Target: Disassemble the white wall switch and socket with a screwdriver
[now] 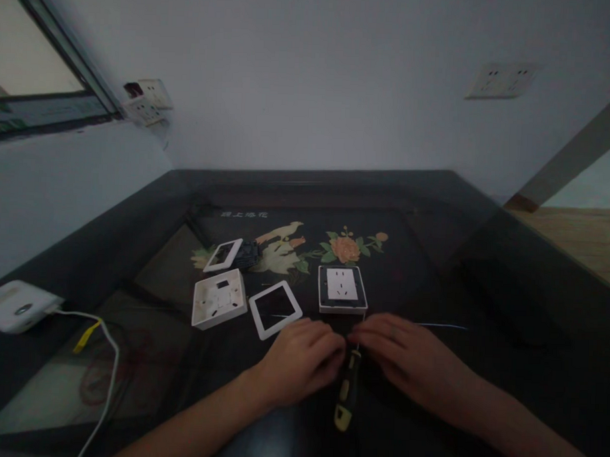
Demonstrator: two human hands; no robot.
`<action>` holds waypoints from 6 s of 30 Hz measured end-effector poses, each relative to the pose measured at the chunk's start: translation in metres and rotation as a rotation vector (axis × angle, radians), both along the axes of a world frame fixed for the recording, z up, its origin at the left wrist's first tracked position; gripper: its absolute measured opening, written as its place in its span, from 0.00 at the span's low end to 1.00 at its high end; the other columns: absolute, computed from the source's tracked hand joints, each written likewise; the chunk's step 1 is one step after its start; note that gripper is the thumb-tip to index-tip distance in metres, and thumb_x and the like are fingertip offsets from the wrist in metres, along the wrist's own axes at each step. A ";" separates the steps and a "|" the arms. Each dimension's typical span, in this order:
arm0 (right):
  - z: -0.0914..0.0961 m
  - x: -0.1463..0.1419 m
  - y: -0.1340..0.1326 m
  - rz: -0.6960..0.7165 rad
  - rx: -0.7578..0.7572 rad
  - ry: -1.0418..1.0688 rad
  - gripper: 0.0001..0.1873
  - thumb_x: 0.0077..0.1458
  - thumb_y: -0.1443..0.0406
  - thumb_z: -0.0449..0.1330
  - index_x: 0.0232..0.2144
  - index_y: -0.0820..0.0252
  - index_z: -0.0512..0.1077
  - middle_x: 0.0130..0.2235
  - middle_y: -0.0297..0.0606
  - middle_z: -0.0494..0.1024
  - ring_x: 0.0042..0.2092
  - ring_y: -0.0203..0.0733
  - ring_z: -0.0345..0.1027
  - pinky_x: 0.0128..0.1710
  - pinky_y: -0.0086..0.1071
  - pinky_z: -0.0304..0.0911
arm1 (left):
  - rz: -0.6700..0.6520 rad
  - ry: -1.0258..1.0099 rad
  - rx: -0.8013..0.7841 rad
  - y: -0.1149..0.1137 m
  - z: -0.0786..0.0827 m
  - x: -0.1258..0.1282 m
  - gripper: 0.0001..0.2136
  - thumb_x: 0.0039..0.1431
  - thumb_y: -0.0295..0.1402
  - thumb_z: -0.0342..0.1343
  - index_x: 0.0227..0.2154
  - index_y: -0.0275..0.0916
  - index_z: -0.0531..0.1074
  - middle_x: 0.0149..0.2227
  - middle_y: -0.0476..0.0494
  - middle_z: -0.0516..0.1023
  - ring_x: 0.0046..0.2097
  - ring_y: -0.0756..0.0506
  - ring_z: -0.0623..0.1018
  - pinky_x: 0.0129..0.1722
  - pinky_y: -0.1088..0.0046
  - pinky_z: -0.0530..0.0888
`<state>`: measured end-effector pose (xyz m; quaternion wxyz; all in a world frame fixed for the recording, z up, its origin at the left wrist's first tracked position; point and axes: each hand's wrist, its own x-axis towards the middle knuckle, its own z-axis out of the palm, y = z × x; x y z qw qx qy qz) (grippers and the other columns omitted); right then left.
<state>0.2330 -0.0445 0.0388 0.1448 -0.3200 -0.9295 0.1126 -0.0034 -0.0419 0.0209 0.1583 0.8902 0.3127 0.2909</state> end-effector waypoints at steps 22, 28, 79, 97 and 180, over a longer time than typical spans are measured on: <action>0.056 0.010 0.054 -0.519 0.059 0.968 0.31 0.53 0.68 0.63 0.56 0.49 0.58 0.36 0.33 0.76 0.37 0.42 0.76 0.33 0.34 0.75 | 0.233 -0.113 -0.248 0.054 -0.033 0.013 0.28 0.58 0.29 0.60 0.59 0.45 0.58 0.65 0.37 0.55 0.68 0.36 0.55 0.65 0.47 0.56; 0.047 -0.005 0.086 -0.459 -0.014 0.916 0.25 0.50 0.69 0.63 0.50 0.53 0.61 0.37 0.34 0.72 0.37 0.41 0.74 0.27 0.29 0.73 | 0.212 -0.091 -0.221 0.051 -0.031 0.012 0.27 0.58 0.28 0.60 0.59 0.47 0.58 0.65 0.37 0.55 0.67 0.35 0.56 0.64 0.46 0.58; 0.100 -0.016 0.087 -0.222 -0.007 0.307 0.14 0.62 0.71 0.54 0.48 0.56 0.72 0.48 0.38 0.80 0.49 0.43 0.75 0.48 0.37 0.68 | 0.247 -0.048 -0.224 0.051 -0.039 0.012 0.32 0.56 0.25 0.59 0.61 0.48 0.54 0.65 0.37 0.55 0.67 0.32 0.57 0.62 0.41 0.61; 0.099 -0.016 0.078 -0.198 0.117 0.322 0.16 0.62 0.68 0.56 0.50 0.54 0.74 0.52 0.42 0.77 0.52 0.45 0.72 0.49 0.41 0.68 | 0.228 -0.025 -0.200 0.050 -0.035 0.013 0.34 0.56 0.25 0.59 0.61 0.50 0.50 0.65 0.35 0.55 0.66 0.31 0.57 0.61 0.39 0.61; 0.091 -0.029 0.073 -0.387 0.265 0.391 0.09 0.57 0.68 0.60 0.41 0.59 0.75 0.42 0.44 0.79 0.44 0.46 0.75 0.41 0.38 0.73 | 0.235 -0.045 -0.237 0.048 -0.032 0.014 0.35 0.55 0.26 0.61 0.62 0.47 0.51 0.66 0.35 0.54 0.68 0.32 0.55 0.62 0.40 0.61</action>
